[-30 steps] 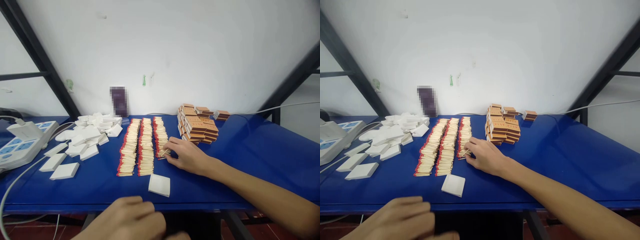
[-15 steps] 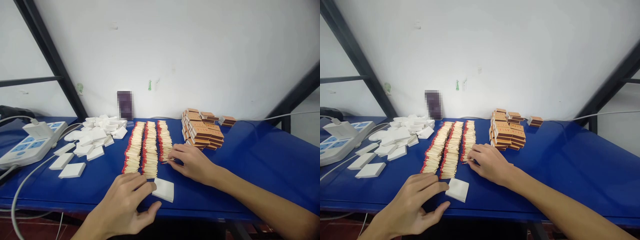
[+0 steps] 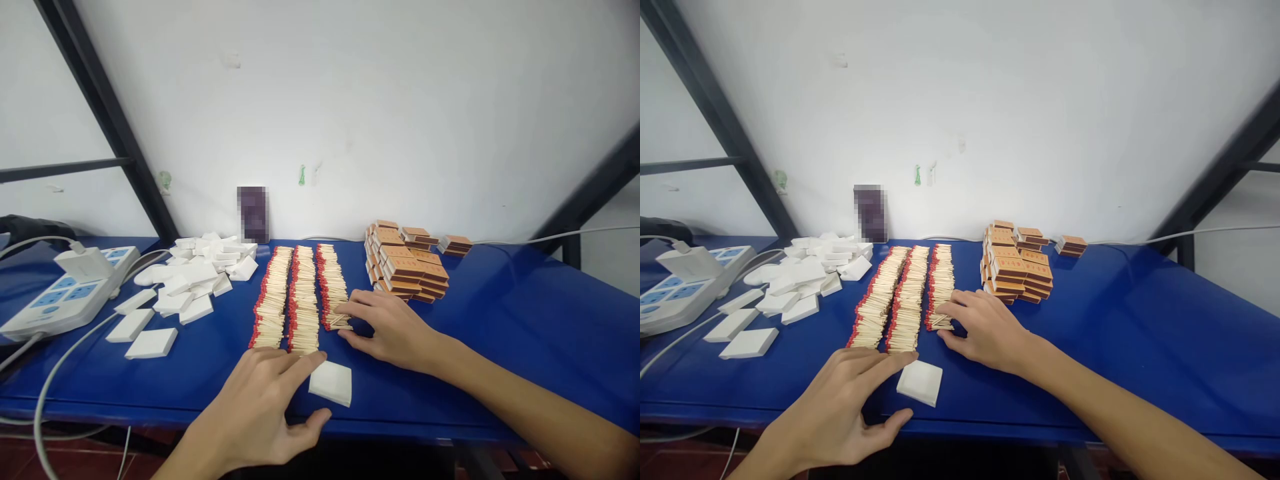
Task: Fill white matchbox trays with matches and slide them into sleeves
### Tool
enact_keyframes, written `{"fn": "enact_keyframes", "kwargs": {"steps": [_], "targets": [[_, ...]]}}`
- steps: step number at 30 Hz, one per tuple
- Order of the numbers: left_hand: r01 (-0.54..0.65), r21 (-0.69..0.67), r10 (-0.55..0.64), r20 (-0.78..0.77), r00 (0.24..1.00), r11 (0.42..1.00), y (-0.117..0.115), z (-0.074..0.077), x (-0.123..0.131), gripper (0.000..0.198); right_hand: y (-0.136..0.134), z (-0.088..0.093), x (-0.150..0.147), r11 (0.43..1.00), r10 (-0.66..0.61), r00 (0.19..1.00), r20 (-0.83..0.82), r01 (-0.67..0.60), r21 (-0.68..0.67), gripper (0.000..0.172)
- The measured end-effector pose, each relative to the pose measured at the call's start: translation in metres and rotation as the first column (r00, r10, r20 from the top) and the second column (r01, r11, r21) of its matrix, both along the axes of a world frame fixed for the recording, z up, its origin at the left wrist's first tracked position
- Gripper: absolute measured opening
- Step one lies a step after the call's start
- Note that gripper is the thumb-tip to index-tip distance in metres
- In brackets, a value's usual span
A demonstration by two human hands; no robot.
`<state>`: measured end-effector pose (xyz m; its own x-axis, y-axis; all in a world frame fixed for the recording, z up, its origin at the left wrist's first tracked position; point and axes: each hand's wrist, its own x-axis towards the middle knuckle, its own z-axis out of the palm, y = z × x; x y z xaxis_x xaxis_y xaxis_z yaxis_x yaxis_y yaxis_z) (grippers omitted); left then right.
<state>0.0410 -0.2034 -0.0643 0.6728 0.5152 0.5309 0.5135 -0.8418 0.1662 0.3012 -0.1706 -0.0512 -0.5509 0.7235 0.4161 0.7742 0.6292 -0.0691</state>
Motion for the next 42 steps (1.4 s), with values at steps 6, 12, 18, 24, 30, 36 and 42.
{"fn": "enact_keyframes", "kwargs": {"steps": [6, 12, 18, 24, 30, 36, 42], "targets": [[0.017, -0.066, -0.019, -0.030, 0.999, 0.998, 0.001, 0.000, 0.001, 0.033, 0.000, -0.002, -0.002, 0.999, -0.020, 1.000, 0.022, 0.021, -0.035, 0.013], [0.027, -0.106, -0.030, -0.022, 0.999, 0.994, 0.000, 0.000, -0.001, 0.035, 0.004, -0.006, -0.002, 0.999, 0.023, 1.000, -0.017, -0.024, -0.030, 0.013], [0.003, -0.139, -0.007, -0.029, 1.000, 0.990, -0.001, -0.003, -0.003, 0.049, 0.004, -0.009, -0.001, 0.999, 0.047, 0.998, -0.047, -0.048, -0.023, 0.011], [-0.002, -0.205, -0.014, -0.075, 0.997, 0.979, 0.001, -0.004, -0.003, 0.040, 0.005, -0.010, 0.001, 0.997, 0.075, 0.997, -0.010, -0.075, -0.015, 0.014], [-0.002, -0.256, -0.024, -0.099, 0.995, 0.967, 0.001, 0.001, -0.001, 0.036, 0.003, -0.007, -0.001, 0.996, 0.073, 0.997, 0.018, -0.072, -0.052, 0.016], [0.006, -0.272, -0.034, -0.097, 0.995, 0.962, 0.001, -0.001, -0.001, 0.036, -0.002, -0.002, -0.001, 0.991, 0.088, 0.996, 0.002, -0.088, -0.105, 0.015], [0.009, -0.278, -0.046, -0.125, 0.991, 0.961, 0.002, 0.000, -0.002, 0.036, 0.002, -0.006, 0.000, 0.991, 0.096, 0.995, -0.003, -0.095, -0.095, 0.016]]}}
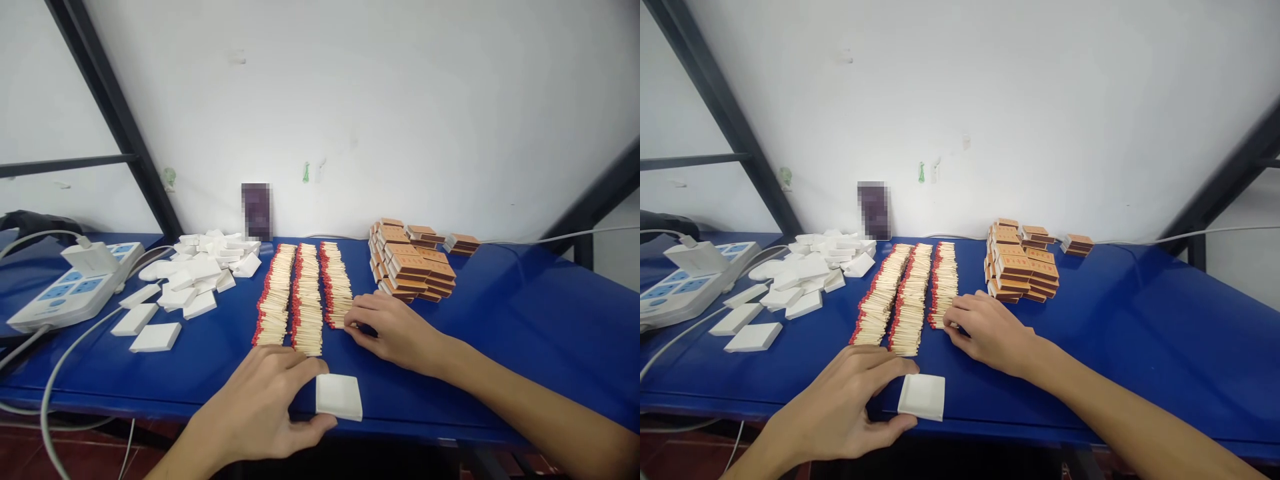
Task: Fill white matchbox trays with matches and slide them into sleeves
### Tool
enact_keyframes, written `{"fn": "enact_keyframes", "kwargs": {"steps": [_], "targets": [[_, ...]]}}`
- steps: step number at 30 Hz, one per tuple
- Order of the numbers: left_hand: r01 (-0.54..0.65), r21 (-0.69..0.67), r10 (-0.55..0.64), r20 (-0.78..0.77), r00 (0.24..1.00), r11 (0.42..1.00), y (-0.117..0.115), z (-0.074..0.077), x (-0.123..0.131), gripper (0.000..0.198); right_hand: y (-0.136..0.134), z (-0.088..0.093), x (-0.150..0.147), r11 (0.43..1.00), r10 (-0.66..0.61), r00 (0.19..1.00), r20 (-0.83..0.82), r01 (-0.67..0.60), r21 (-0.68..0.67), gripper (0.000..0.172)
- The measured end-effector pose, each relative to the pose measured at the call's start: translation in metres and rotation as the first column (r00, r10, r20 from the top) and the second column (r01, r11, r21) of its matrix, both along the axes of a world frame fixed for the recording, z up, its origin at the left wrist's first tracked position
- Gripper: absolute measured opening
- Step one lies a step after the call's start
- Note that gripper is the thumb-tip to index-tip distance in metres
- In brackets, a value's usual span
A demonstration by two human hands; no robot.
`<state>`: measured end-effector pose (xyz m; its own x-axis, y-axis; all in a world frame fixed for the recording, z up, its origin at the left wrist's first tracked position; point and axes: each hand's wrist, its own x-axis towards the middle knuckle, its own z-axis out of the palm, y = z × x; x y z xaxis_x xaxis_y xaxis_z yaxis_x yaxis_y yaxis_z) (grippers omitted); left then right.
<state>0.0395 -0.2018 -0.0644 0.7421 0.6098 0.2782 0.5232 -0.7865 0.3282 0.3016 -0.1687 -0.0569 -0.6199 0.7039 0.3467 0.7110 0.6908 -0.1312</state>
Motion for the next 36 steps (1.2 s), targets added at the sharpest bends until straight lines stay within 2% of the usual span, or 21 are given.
{"fn": "enact_keyframes", "kwargs": {"steps": [3, 12, 20, 27, 32, 36], "targets": [[0.014, 0.001, -0.014, -0.008, 1.000, 1.000, 0.000, 0.003, 0.001, 0.035, 0.001, -0.002, 0.001, 1.000, -0.019, 1.000, -0.007, 0.019, 0.004, 0.017], [0.022, -0.006, -0.022, -0.011, 1.000, 1.000, 0.001, 0.004, 0.001, 0.038, -0.004, -0.001, -0.003, 0.995, -0.016, 1.000, 0.006, 0.017, -0.098, 0.018], [0.023, 0.023, -0.023, -0.009, 1.000, 0.999, 0.000, 0.007, 0.002, 0.037, -0.010, 0.007, -0.002, 0.986, -0.103, 0.995, -0.015, 0.100, -0.133, 0.013], [0.012, 0.007, -0.012, -0.022, 1.000, 1.000, 0.001, 0.006, 0.002, 0.037, -0.008, 0.004, 0.002, 0.991, -0.025, 0.999, 0.024, 0.028, -0.132, 0.016], [-0.002, -0.022, 0.002, -0.021, 1.000, 1.000, 0.001, 0.006, 0.002, 0.038, -0.008, 0.005, 0.002, 0.995, -0.021, 0.998, 0.058, 0.026, -0.092, 0.018], [-0.003, -0.036, 0.002, -0.029, 1.000, 0.999, 0.000, 0.006, 0.001, 0.037, -0.009, 0.006, 0.001, 0.993, -0.011, 0.998, 0.054, 0.018, -0.114, 0.017]]}}
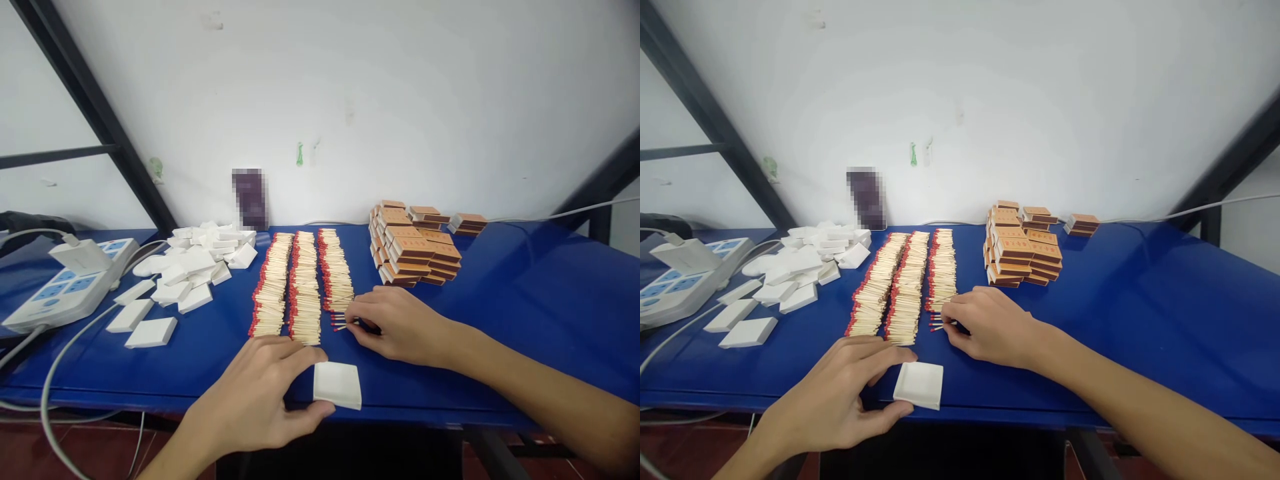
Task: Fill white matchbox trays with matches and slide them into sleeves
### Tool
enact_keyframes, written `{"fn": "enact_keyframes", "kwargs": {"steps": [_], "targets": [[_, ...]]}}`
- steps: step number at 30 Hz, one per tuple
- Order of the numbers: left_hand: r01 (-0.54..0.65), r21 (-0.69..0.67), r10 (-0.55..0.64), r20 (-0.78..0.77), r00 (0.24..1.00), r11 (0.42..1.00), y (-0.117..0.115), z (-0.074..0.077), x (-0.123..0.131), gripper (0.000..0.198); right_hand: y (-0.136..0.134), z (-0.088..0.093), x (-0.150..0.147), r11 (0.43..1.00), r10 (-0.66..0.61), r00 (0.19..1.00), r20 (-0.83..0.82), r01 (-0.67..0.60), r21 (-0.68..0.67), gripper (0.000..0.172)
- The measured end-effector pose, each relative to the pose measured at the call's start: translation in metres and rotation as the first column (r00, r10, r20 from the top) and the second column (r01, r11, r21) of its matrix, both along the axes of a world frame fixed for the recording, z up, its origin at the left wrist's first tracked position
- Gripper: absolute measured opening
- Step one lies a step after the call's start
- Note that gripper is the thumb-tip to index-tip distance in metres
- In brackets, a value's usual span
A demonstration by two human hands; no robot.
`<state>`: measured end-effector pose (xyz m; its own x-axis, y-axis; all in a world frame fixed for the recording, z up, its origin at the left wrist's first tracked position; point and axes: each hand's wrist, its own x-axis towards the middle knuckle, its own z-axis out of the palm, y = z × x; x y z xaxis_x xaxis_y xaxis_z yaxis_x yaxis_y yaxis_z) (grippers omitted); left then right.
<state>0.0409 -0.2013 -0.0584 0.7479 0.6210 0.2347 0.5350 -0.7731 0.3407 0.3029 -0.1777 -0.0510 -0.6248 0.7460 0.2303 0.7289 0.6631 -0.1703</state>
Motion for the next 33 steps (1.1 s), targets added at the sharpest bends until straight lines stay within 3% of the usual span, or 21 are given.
{"fn": "enact_keyframes", "kwargs": {"steps": [13, 23, 28, 33], "targets": [[-0.011, 0.013, 0.011, -0.015, 1.000, 1.000, 0.0002, 0.0012, 0.0009, 0.037, -0.0016, 0.0003, -0.0005, 1.000, 0.017, 1.000, 0.000, -0.017, -0.022, 0.013], [-0.008, 0.001, 0.008, -0.002, 1.000, 1.000, -0.0007, 0.0016, 0.0005, 0.036, -0.0032, -0.0017, -0.0021, 0.999, 0.021, 1.000, 0.013, -0.021, -0.037, 0.020], [-0.007, -0.005, 0.007, -0.009, 1.000, 1.000, 0.0005, 0.0007, 0.0003, 0.037, -0.0053, 0.0019, -0.0005, 0.999, -0.006, 1.000, 0.018, 0.007, -0.044, 0.009], [-0.011, -0.003, 0.011, 0.007, 1.000, 1.000, 0.0007, -0.0002, 0.0004, 0.038, -0.0042, 0.0027, 0.0005, 0.999, 0.020, 1.000, 0.002, -0.020, -0.038, 0.010]]}}
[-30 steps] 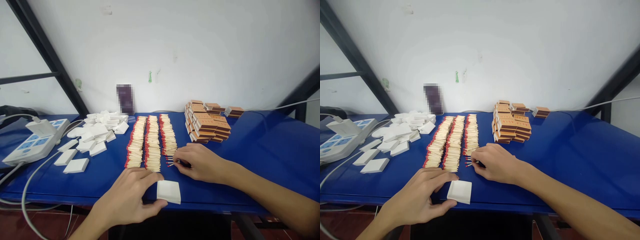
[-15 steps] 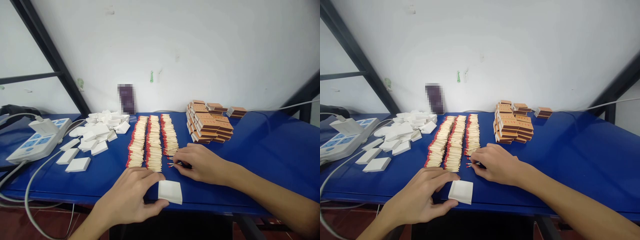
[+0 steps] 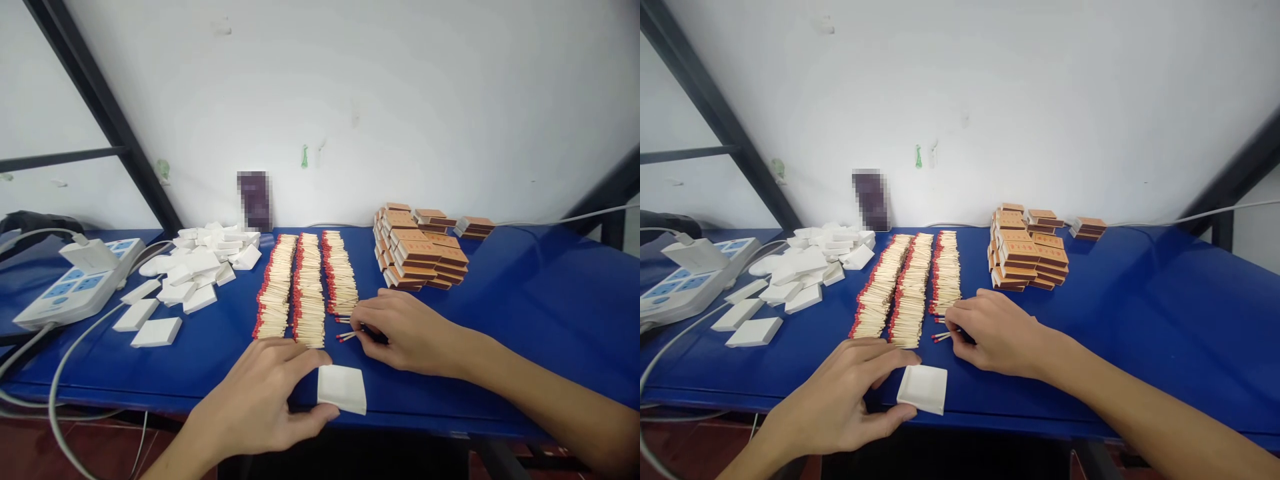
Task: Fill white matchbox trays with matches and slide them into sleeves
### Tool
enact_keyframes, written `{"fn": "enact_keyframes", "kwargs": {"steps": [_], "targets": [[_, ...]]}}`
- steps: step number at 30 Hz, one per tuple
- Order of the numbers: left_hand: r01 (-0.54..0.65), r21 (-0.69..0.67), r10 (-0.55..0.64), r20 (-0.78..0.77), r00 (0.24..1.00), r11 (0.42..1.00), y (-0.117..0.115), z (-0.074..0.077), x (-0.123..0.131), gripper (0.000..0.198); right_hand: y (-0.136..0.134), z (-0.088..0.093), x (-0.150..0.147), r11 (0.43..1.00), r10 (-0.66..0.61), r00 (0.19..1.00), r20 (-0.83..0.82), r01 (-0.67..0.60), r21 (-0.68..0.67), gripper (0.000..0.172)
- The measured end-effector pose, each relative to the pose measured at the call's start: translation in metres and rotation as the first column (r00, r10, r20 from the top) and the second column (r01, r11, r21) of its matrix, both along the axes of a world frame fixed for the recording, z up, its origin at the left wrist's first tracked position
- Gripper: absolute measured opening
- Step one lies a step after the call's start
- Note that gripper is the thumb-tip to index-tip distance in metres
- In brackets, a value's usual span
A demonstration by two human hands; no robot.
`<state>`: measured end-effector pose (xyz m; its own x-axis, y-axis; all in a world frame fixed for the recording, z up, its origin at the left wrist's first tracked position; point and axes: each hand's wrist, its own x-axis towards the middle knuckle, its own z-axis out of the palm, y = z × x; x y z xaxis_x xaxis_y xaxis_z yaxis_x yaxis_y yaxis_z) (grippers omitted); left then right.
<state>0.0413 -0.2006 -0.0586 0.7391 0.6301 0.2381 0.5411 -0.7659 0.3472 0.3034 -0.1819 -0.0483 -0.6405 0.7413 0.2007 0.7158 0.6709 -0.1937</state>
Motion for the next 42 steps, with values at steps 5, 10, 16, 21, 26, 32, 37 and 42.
{"fn": "enact_keyframes", "kwargs": {"steps": [5, 10, 16, 21, 26, 32, 37, 42], "targets": [[0.020, 0.005, -0.020, 0.007, 1.000, 1.000, 0.000, 0.001, 0.000, 0.037, 0.003, 0.000, 0.002, 0.999, -0.016, 1.000, 0.013, 0.016, 0.034, 0.011], [0.025, -0.004, -0.025, 0.002, 1.000, 1.000, 0.000, 0.001, -0.001, 0.036, 0.001, 0.000, 0.002, 1.000, -0.011, 1.000, 0.027, 0.010, 0.012, 0.009], [0.017, -0.020, -0.017, -0.008, 1.000, 1.000, -0.001, 0.001, 0.000, 0.036, -0.001, -0.001, -0.002, 1.000, -0.006, 1.000, 0.010, 0.006, 0.000, 0.013], [0.010, -0.027, -0.010, -0.013, 1.000, 1.000, -0.001, 0.001, 0.000, 0.037, 0.001, -0.004, -0.003, 1.000, -0.011, 1.000, -0.005, 0.011, 0.013, 0.017], [0.015, -0.024, -0.015, -0.023, 1.000, 1.000, 0.000, 0.001, -0.001, 0.036, 0.002, -0.004, -0.004, 1.000, -0.017, 1.000, -0.010, 0.017, 0.006, 0.017], [0.013, -0.032, -0.014, -0.032, 0.999, 0.999, 0.001, 0.002, 0.000, 0.036, 0.001, -0.005, -0.004, 1.000, -0.023, 0.999, -0.022, 0.024, 0.010, 0.020], [0.024, -0.018, -0.024, -0.025, 0.999, 1.000, 0.000, 0.001, 0.000, 0.036, 0.000, -0.004, -0.005, 1.000, -0.021, 0.999, -0.029, 0.021, 0.018, 0.022], [0.014, -0.015, -0.014, -0.022, 1.000, 1.000, 0.000, 0.001, 0.000, 0.036, 0.000, -0.004, -0.008, 0.999, -0.026, 0.999, -0.033, 0.027, 0.041, 0.024]]}}
